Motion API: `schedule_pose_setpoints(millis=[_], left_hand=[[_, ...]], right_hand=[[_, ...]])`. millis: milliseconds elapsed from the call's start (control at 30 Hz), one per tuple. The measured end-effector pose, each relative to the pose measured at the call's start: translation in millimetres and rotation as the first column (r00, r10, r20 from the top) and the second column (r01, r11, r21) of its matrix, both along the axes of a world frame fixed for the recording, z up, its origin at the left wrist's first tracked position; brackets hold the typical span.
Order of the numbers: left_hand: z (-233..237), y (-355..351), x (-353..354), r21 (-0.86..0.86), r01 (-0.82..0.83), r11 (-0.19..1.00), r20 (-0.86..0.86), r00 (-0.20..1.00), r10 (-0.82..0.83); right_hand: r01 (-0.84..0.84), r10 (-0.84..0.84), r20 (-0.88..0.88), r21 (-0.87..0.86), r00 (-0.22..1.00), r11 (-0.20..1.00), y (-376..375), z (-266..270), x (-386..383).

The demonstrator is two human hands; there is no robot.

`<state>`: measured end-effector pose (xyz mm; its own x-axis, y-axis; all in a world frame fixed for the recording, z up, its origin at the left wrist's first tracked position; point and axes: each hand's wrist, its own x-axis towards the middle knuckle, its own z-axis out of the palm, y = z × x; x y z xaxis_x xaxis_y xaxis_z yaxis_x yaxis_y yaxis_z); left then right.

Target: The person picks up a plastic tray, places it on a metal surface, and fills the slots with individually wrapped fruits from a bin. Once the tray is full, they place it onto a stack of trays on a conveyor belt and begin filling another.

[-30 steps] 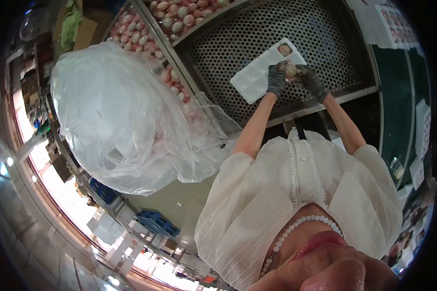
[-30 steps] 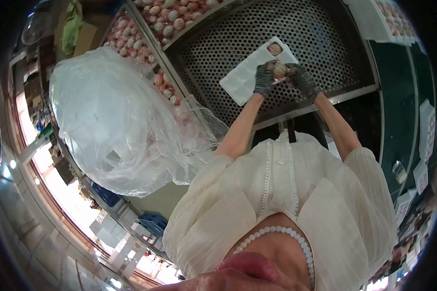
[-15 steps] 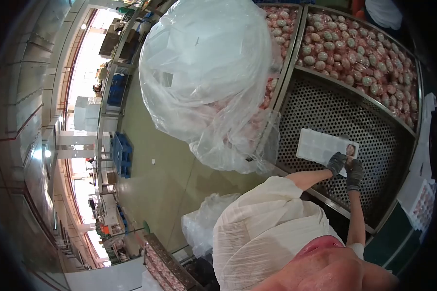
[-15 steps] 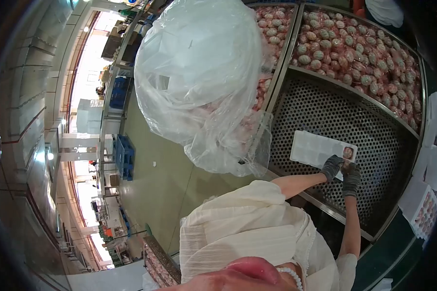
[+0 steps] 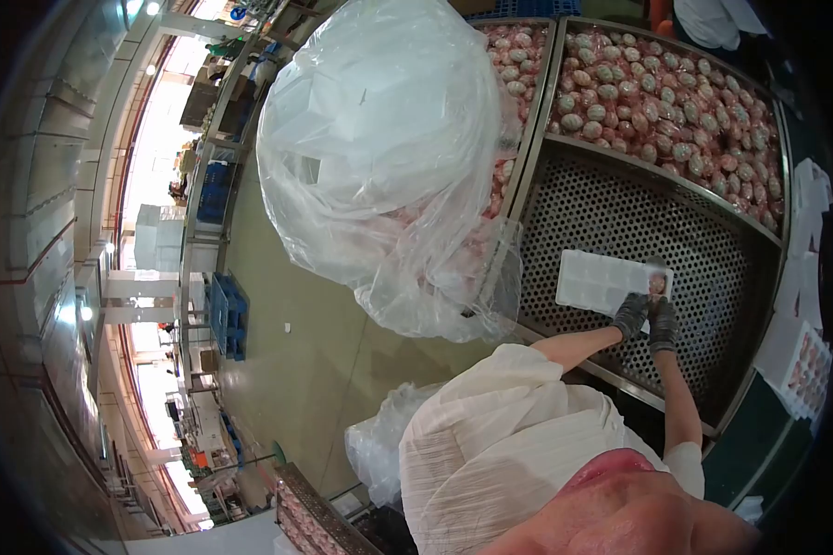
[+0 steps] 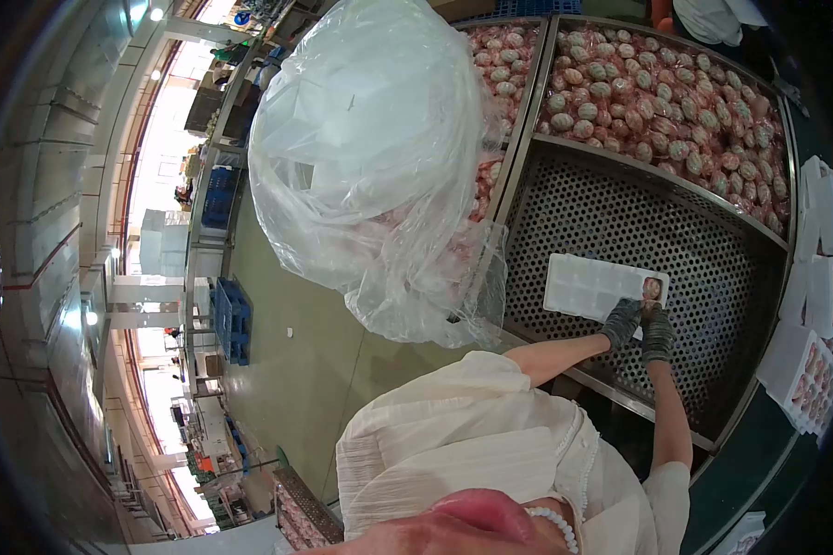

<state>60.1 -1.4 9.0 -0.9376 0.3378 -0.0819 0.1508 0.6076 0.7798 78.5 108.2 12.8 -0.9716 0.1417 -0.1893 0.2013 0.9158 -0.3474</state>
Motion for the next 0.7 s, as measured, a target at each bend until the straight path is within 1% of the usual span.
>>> schedule_pose_setpoints(millis=[67,100,133,167,200,233,267,300,367,400,433,467,500,533,567,600,633,667,700], left_hand=[[2.3,-0.1,-0.2,0.009,0.021,1.000,0.087,0.996,-0.022],[-1.4,1.1,3.8,0.010,0.023,1.000,0.087,0.996,-0.024],[-11.0,3.1,9.3,-0.002,-0.008,1.000,-0.099,0.995,0.007],[-21.6,4.7,11.2,-0.010,-0.042,0.999,-0.284,0.958,0.037],[-27.0,5.1,10.2,-0.011,-0.046,0.999,-0.287,0.957,0.040],[-33.2,5.3,11.9,0.022,0.006,1.000,-0.230,0.973,0.000],[-28.1,4.3,12.5,0.060,0.057,0.997,-0.172,0.984,-0.046],[-23.2,3.1,13.6,0.057,0.059,0.997,-0.166,0.985,-0.049],[-11.3,1.1,9.7,-0.041,0.048,0.998,-0.232,0.971,-0.056],[-9.2,1.2,5.7,-0.045,0.079,0.996,-0.113,0.990,-0.084],[-7.4,0.2,3.3,-0.041,0.081,0.996,-0.107,0.991,-0.085],[-6.6,-1.9,4.0,-0.116,0.155,0.981,-0.148,0.974,-0.172],[-3.0,-3.9,8.0,-0.188,0.242,0.952,-0.175,0.945,-0.275],[-1.7,-5.4,9.3,-0.155,0.291,0.944,-0.167,0.934,-0.315],[-2.5,-8.0,8.1,-0.118,0.351,0.929,-0.155,0.918,-0.366],[-2.1,-10.4,7.2,-0.179,0.413,0.893,-0.066,0.901,-0.430],[-1.4,-10.6,4.8,-0.234,0.482,0.844,0.019,0.871,-0.492],[-7.0,-10.9,8.7,-0.316,0.413,0.854,-0.172,0.860,-0.480],[-11.9,-10.8,12.4,-0.370,0.320,0.873,-0.367,0.812,-0.453]], right_hand=[[0.009,-0.003,0.056,-0.110,0.998,0.994,5.8,-12.5,-0.4],[0.011,-0.005,0.055,-0.109,0.998,0.994,5.6,-6.4,-0.5],[0.015,-0.010,0.097,-0.048,0.995,0.999,4.5,5.0,-2.9],[0.014,-0.016,0.137,0.012,0.990,1.000,3.4,11.1,-7.5],[0.011,-0.012,0.135,0.011,0.991,1.000,5.3,8.1,-12.8],[0.001,0.004,0.201,-0.026,0.979,1.000,9.8,2.0,-16.3],[-0.004,0.020,0.268,-0.062,0.963,0.998,12.3,-0.5,-19.6],[-0.001,0.019,0.274,-0.064,0.962,0.998,11.5,-5.0,-21.9],[-0.082,0.076,0.285,0.010,0.955,0.997,7.1,-15.8,-23.3],[-0.049,0.053,0.134,-0.035,0.990,0.998,2.9,-11.5,-19.7],[-0.047,0.050,0.141,-0.031,0.989,0.998,2.1,-6.9,-18.8],[0.324,-0.234,0.239,-0.484,0.942,0.813,1.0,-3.3,-18.3],[0.593,-0.426,0.449,-0.742,0.786,0.313,-2.4,9.7,-15.1],[0.529,-0.358,0.393,-0.688,0.847,0.496,0.1,14.9,-15.3],[0.454,-0.282,0.362,-0.608,0.889,0.652,2.3,19.7,-18.6],[0.493,-0.273,0.429,-0.571,0.861,0.657,-5.4,50.8,-21.9],[0.144,-0.076,0.147,-0.533,0.986,0.834,7.4,-30.7,-17.8],[0.030,-0.006,0.066,-0.378,0.998,0.925,9.1,-62.7,-18.1],[-0.089,0.093,0.008,-0.200,0.996,0.976,14.5,-74.8,-8.3]])
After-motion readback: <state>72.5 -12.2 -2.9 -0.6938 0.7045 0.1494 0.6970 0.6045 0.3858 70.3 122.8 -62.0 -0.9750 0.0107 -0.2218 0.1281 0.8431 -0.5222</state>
